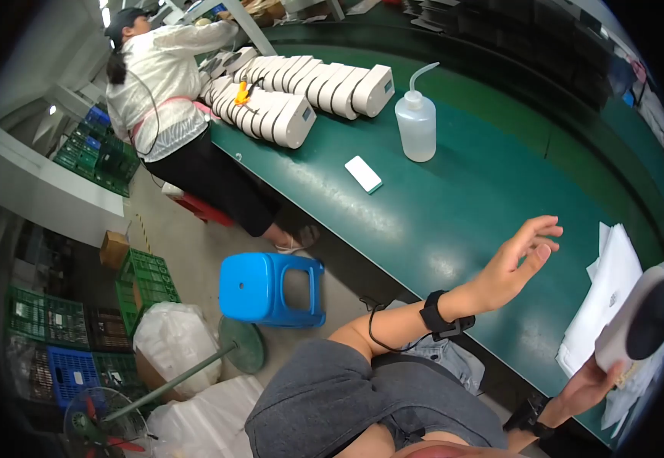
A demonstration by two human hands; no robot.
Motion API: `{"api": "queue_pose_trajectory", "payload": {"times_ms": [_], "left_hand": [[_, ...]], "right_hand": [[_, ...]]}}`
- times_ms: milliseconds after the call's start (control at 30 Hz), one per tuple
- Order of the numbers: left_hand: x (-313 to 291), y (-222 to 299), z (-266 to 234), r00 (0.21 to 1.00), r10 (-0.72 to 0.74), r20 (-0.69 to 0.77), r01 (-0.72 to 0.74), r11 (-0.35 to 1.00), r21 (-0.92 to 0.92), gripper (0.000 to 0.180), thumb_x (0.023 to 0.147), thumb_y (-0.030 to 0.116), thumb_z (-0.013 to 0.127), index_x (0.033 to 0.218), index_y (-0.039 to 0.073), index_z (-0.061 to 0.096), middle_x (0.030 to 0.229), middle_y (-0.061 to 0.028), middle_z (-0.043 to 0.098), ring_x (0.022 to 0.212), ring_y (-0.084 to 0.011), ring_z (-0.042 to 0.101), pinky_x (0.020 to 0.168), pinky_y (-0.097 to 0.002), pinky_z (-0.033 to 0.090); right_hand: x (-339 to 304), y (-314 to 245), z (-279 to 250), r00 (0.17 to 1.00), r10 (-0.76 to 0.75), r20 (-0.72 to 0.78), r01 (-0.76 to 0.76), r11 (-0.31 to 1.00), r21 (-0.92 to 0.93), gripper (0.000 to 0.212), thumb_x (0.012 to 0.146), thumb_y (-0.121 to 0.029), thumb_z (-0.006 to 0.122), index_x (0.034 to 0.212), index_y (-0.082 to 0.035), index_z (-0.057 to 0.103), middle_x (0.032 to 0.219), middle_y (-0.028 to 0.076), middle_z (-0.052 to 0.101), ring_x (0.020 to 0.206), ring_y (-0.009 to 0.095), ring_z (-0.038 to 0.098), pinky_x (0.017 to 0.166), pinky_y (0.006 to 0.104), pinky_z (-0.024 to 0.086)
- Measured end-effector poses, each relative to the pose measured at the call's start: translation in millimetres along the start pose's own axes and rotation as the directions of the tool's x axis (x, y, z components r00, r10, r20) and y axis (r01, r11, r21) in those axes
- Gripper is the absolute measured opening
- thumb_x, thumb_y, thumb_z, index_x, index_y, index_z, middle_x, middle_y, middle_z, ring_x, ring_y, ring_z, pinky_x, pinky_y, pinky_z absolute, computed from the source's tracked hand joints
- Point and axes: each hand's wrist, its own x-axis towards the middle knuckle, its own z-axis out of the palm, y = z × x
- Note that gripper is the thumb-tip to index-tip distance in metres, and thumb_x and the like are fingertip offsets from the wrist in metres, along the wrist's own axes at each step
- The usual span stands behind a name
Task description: The person picks up a speaker, turns it over to inspect it, and slides it into a plastic bag. They repeat this process for several more speakers, placing each bagged item onto a pile.
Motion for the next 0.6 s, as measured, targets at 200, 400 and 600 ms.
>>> {"api": "queue_pose_trajectory", "payload": {"times_ms": [200,400,600], "left_hand": [[-6,23,14,0.903,0.409,0.129,-0.415,0.758,0.503,0.068,0.086,0.043,0.052,0.135,0.002,0.03,0.137,-0.0189,0.034,0.125,-0.0341,0.035,0.102,-0.0441,0.028],[4,18,39,0.772,0.511,0.377,-0.613,0.445,0.653,0.075,0.081,0.046,0.055,0.137,0.004,0.029,0.141,-0.0209,0.025,0.131,-0.0401,0.021,0.105,-0.0543,0.015],[18,18,29,0.892,0.399,0.211,-0.37,0.378,0.849,0.076,0.081,0.051,0.051,0.137,0.006,0.029,0.142,-0.0207,0.024,0.131,-0.0407,0.019,0.104,-0.0576,0.014]], "right_hand": [[-20,15,9,0.988,-0.136,0.079,0.151,0.962,-0.229,0.042,0.087,-0.014,0.055,0.123,0.003,0.042,0.114,0.012,0.054,0.101,0.022,0.055,0.091,0.0346,0.044],[-47,47,15,0.982,0.051,0.182,-0.006,0.971,-0.239,0.041,0.086,-0.012,0.057,0.121,0.003,0.043,0.109,0.01,0.055,0.098,0.018,0.055,0.088,0.0316,0.043],[-38,42,43,0.918,0.181,0.353,0.061,0.814,-0.577,0.046,0.082,-0.017,0.063,0.119,0.004,0.045,0.107,0.01,0.054,0.093,0.016,0.054,0.083,0.0283,0.042]]}}
